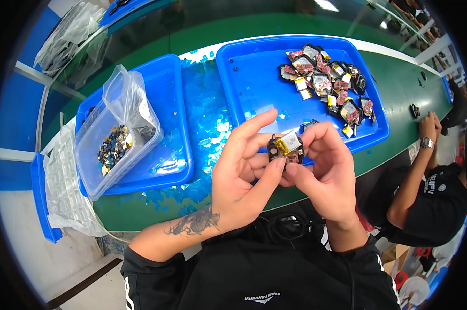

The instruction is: Assembling internal components of smartwatches at a factory workbench.

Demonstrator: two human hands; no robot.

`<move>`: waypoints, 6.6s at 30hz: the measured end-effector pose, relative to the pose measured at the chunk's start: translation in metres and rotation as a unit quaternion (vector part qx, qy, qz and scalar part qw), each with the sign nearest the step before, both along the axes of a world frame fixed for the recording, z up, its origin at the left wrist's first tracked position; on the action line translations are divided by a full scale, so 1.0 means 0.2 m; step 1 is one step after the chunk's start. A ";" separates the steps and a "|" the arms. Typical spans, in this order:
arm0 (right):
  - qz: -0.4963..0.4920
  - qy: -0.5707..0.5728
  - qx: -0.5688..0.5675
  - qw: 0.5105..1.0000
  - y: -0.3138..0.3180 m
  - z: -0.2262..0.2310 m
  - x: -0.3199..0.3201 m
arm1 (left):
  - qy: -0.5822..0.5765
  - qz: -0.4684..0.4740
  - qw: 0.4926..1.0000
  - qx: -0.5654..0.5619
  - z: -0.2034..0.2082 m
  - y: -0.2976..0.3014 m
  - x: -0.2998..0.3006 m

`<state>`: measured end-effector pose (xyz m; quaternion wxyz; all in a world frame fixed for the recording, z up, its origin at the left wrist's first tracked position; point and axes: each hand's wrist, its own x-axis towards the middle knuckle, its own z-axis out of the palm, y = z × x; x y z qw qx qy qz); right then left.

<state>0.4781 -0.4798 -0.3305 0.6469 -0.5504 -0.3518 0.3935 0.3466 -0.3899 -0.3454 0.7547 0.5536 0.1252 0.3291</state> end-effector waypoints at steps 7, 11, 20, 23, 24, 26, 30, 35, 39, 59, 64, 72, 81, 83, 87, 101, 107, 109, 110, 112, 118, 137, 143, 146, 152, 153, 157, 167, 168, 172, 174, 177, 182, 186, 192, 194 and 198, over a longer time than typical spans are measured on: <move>0.036 0.027 -0.030 0.999 0.02 0.01 0.06 | 0.020 -0.004 0.999 -0.040 0.03 0.04 0.01; 0.029 -0.023 -0.029 0.999 0.04 0.04 0.05 | 0.034 -0.016 0.997 -0.062 0.06 0.04 -0.01; 0.058 -0.164 -0.105 0.979 0.66 0.22 0.58 | -0.015 0.129 0.889 0.439 0.40 0.16 -0.30; 0.013 -0.260 -0.211 0.942 1.03 0.16 0.86 | -0.072 0.023 0.867 0.492 0.73 0.09 -0.50; 0.010 -0.245 -0.232 0.941 1.09 0.12 0.93 | -0.084 0.029 0.855 0.512 0.79 0.06 -0.51; 0.026 -0.271 -0.266 0.925 1.21 0.04 0.96 | -0.102 0.070 0.861 0.493 0.80 0.02 -0.58; 0.028 -0.357 -0.296 0.885 1.21 -0.10 1.09 | -0.075 0.253 0.851 0.454 0.93 -0.10 -0.48; -0.002 -0.393 -0.281 0.876 1.13 -0.03 1.05 | -0.234 0.228 0.779 0.535 0.78 0.11 -0.45; 0.048 -0.584 -0.120 0.801 0.84 0.20 0.92 | -0.009 0.206 0.910 0.361 0.55 0.25 -0.34; 0.147 -0.527 -0.183 0.817 0.51 0.13 0.76 | 0.197 0.249 0.744 0.588 0.11 0.39 -0.17; 0.004 -0.438 -0.149 0.886 0.45 0.14 0.76 | 0.186 0.246 0.748 0.588 0.13 0.39 -0.18; 0.004 0.022 -0.008 1.000 0.31 0.18 0.31 | 0.165 0.036 0.977 0.133 0.10 0.31 -0.17; 0.034 0.171 0.042 0.984 0.25 0.10 0.06 | 0.106 -0.064 0.992 -0.028 0.07 0.28 -0.13; 0.028 0.159 0.036 0.986 0.25 0.09 0.04 | 0.120 -0.043 0.992 -0.023 0.06 0.27 -0.13; 0.010 0.084 0.021 0.996 0.22 0.09 0.02 | 0.062 0.006 0.994 -0.089 0.03 0.29 -0.15; 0.024 0.021 0.051 0.998 0.20 0.05 -0.01 | 0.079 0.096 0.960 0.249 0.04 0.27 -0.15; 0.031 0.055 0.060 0.996 0.20 0.02 -0.02 | 0.052 0.015 0.996 0.072 0.03 0.23 -0.14; 0.047 0.028 0.047 0.997 0.19 0.01 -0.02 | 0.057 0.025 0.997 0.054 0.03 0.22 -0.14; 0.046 0.028 0.046 0.997 0.19 0.01 -0.02 | 0.074 0.035 0.992 0.098 0.03 0.22 -0.15; 0.052 -0.013 0.050 0.997 0.18 0.00 -0.01 | 0.089 0.043 0.985 0.141 0.03 0.23 -0.15; -0.008 -0.271 0.114 0.956 0.15 0.03 0.05 | 0.079 0.124 0.918 0.369 0.05 0.24 -0.15; 0.118 -0.196 -0.087 0.970 0.17 0.11 0.04 | 0.147 0.110 0.801 0.570 0.04 0.26 -0.14; 0.098 -0.196 -0.047 0.975 0.17 0.08 0.04 | 0.140 0.083 0.902 0.399 0.01 0.23 -0.13; 0.107 -0.281 -0.015 0.954 0.17 0.11 0.06 | 0.144 0.086 0.903 0.395 0.02 0.23 -0.13; 0.097 -0.434 0.097 0.891 0.19 0.11 0.05 | 0.154 0.036 0.925 0.346 0.05 0.23 -0.14; 0.092 -0.428 0.113 0.892 0.20 0.10 0.05 | 0.147 0.037 0.932 0.330 0.05 0.24 -0.15; 0.048 -0.444 0.135 0.884 0.19 0.12 0.08 | 0.119 0.047 0.951 0.283 0.06 0.24 -0.14; 0.092 -0.684 0.268 0.672 0.21 0.16 0.16 | 0.151 -0.007 0.960 0.236 0.09 0.24 -0.16; 0.088 -0.695 0.275 0.658 0.22 0.16 0.16 | 0.154 -0.012 0.958 0.241 0.09 0.24 -0.16; 0.096 -0.717 0.281 0.631 0.22 0.17 0.15 | 0.159 -0.015 0.959 0.236 0.10 0.23 -0.16; 0.087 -0.724 0.257 0.634 0.22 0.16 0.14 | 0.151 0.011 0.958 0.245 0.09 0.23 -0.17; 0.074 -0.688 0.246 0.679 0.22 0.14 0.12 | 0.141 0.036 0.956 0.256 0.08 0.23 -0.16; 0.086 -0.674 0.227 0.698 0.21 0.14 0.10 | 0.155 0.045 0.953 0.258 0.07 0.23 -0.16; 0.081 -0.623 0.202 0.751 0.21 0.13 0.08 | 0.158 0.068 0.938 0.303 0.07 0.23 -0.16; 0.065 -0.527 0.134 0.837 0.22 0.10 0.05 | 0.172 0.077 0.935 0.301 0.07 0.23 -0.17; 0.070 -0.556 0.148 0.815 0.23 0.11 0.05 | 0.177 0.083 0.935 0.297 0.07 0.23 -0.17; 0.099 -0.637 0.178 0.743 0.23 0.15 0.08 | 0.179 0.093 0.941 0.271 0.06 0.23 -0.16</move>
